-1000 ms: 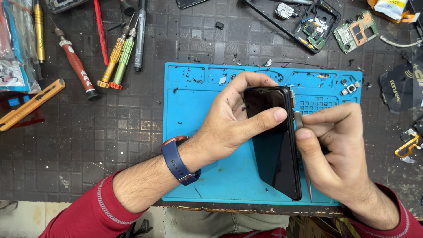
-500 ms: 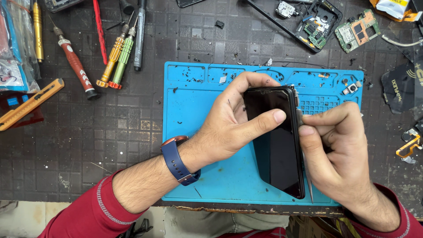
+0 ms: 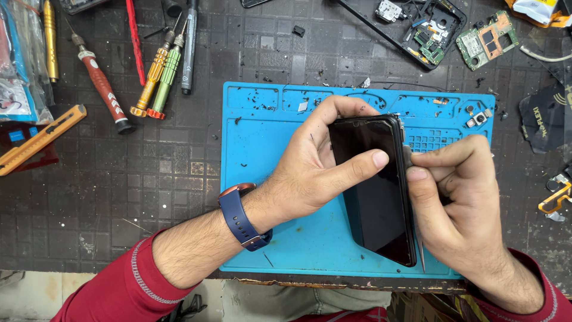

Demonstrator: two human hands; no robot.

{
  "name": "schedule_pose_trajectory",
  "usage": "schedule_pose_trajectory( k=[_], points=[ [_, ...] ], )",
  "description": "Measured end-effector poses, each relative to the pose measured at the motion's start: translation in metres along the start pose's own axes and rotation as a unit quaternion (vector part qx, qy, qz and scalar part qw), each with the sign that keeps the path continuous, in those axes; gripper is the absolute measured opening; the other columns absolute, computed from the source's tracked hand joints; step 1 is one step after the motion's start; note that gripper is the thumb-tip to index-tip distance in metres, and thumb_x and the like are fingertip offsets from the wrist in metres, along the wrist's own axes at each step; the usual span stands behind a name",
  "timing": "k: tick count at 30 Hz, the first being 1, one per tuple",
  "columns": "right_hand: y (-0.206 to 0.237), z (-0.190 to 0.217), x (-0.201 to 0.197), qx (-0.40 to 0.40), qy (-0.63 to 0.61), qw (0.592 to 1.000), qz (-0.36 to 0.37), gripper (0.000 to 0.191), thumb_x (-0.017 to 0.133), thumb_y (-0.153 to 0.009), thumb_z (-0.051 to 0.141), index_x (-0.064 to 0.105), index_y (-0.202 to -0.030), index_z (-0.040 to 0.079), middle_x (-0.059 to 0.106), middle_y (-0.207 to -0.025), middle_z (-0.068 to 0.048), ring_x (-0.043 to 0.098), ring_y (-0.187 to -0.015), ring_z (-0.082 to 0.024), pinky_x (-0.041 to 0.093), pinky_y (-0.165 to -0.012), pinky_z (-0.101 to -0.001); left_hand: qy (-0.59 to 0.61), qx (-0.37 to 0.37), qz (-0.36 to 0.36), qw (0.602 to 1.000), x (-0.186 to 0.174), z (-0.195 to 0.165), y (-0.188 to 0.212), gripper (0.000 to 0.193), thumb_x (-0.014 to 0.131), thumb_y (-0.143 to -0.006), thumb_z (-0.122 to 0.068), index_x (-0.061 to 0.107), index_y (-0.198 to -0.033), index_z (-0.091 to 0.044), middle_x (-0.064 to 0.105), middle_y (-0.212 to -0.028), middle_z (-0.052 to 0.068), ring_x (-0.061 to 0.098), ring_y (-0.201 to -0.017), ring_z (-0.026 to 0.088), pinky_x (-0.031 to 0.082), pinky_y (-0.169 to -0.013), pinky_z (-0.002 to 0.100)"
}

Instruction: The person pries open a smartphone using a thin metal pry tool, working the tool along the edge to separate the screen from the frame. They lift the display, manipulate internal components including the battery area, and repeatedly reposition the phone while prying different edges on a blue repair mat.

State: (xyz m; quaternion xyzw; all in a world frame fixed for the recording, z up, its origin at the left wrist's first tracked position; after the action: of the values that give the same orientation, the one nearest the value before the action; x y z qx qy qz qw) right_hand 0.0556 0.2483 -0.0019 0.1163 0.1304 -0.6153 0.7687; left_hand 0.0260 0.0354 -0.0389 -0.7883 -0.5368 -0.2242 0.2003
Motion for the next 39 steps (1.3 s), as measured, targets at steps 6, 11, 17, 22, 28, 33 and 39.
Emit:
schedule_pose_trajectory(
  k=[6, 11, 17, 22, 28, 33, 39],
  points=[
    [0.0008, -0.0035, 0.0013, -0.004, -0.016, 1.000, 0.006, 0.018, 0.052, -0.108, 0.001, 0.039, -0.120, 0.001, 0.066, -0.096, -0.008, 0.058, -0.078, 0.000, 0.046, -0.065, -0.0161, -0.006, -0.001, 0.001, 1.000, -0.0004, 0.0000, 0.0006, 0.043, 0.076, -0.102, -0.011, 0.049, -0.133, -0.001, 0.058, -0.126, 0.007, 0.057, -0.122, 0.013, 0.050, -0.113, 0.032],
    [0.0010, -0.0055, 0.0034, -0.016, -0.013, 1.000, 0.004, 0.019, 0.051, -0.108, 0.001, 0.038, -0.121, 0.000, 0.067, -0.105, -0.012, 0.062, -0.090, -0.004, 0.050, -0.075, -0.0177, -0.005, 0.001, -0.001, 1.000, -0.0007, 0.0000, 0.0005, 0.043, 0.077, -0.102, -0.011, 0.049, -0.133, -0.001, 0.058, -0.126, 0.007, 0.057, -0.122, 0.013, 0.050, -0.113, 0.032],
    [0.0009, -0.0064, 0.0037, -0.024, -0.007, 1.000, 0.005, 0.019, 0.051, -0.109, 0.001, 0.037, -0.121, 0.000, 0.068, -0.105, -0.012, 0.063, -0.090, -0.004, 0.051, -0.075, -0.0176, -0.016, 0.003, -0.002, 1.000, -0.0013, 0.0003, 0.0007, 0.043, 0.077, -0.101, -0.010, 0.049, -0.133, -0.001, 0.058, -0.127, 0.008, 0.056, -0.119, 0.013, 0.049, -0.113, 0.032],
    [0.0019, -0.0077, 0.0030, -0.022, 0.005, 1.000, 0.003, 0.019, 0.051, -0.108, 0.000, 0.038, -0.121, 0.000, 0.067, -0.101, -0.011, 0.062, -0.086, -0.003, 0.050, -0.072, -0.0172, -0.014, -0.001, -0.004, 1.000, -0.0015, 0.0008, 0.0008, 0.044, 0.077, -0.101, -0.010, 0.049, -0.133, -0.001, 0.058, -0.127, 0.008, 0.056, -0.121, 0.013, 0.049, -0.113, 0.032],
    [0.0015, -0.0070, 0.0035, -0.024, -0.001, 1.000, 0.004, 0.018, 0.051, -0.108, 0.000, 0.038, -0.121, 0.000, 0.068, -0.100, -0.011, 0.061, -0.085, -0.003, 0.049, -0.071, -0.0169, -0.013, 0.000, -0.003, 1.000, -0.0009, 0.0005, 0.0007, 0.044, 0.077, -0.101, -0.009, 0.049, -0.133, -0.001, 0.058, -0.126, 0.007, 0.057, -0.122, 0.013, 0.049, -0.114, 0.032],
    [0.0010, -0.0066, 0.0036, -0.027, 0.008, 1.000, 0.003, 0.018, 0.052, -0.108, 0.000, 0.038, -0.120, 0.000, 0.068, -0.100, -0.011, 0.062, -0.085, -0.003, 0.049, -0.071, -0.0170, -0.014, 0.001, -0.002, 1.000, -0.0012, 0.0006, 0.0003, 0.043, 0.077, -0.101, -0.010, 0.049, -0.133, -0.001, 0.058, -0.126, 0.007, 0.057, -0.121, 0.013, 0.049, -0.114, 0.033],
    [0.0014, -0.0079, 0.0028, -0.027, 0.023, 0.999, -0.001, 0.018, 0.052, -0.108, 0.000, 0.039, -0.121, 0.000, 0.067, -0.100, -0.011, 0.062, -0.086, -0.003, 0.049, -0.072, -0.0176, -0.016, -0.001, -0.002, 1.000, -0.0013, 0.0006, 0.0002, 0.043, 0.077, -0.101, -0.011, 0.049, -0.133, -0.001, 0.058, -0.126, 0.008, 0.055, -0.117, 0.013, 0.050, -0.114, 0.033]
  ],
)
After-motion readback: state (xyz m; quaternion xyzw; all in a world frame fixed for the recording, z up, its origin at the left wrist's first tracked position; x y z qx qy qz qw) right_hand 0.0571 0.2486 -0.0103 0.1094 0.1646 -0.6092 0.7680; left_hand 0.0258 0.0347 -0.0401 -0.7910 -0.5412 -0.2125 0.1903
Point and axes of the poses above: each hand's wrist, its own y-axis away from the middle knuckle, its own x-axis out of the palm, z = x × y, the point moved 1 cm from there along -y, towards the middle knuckle
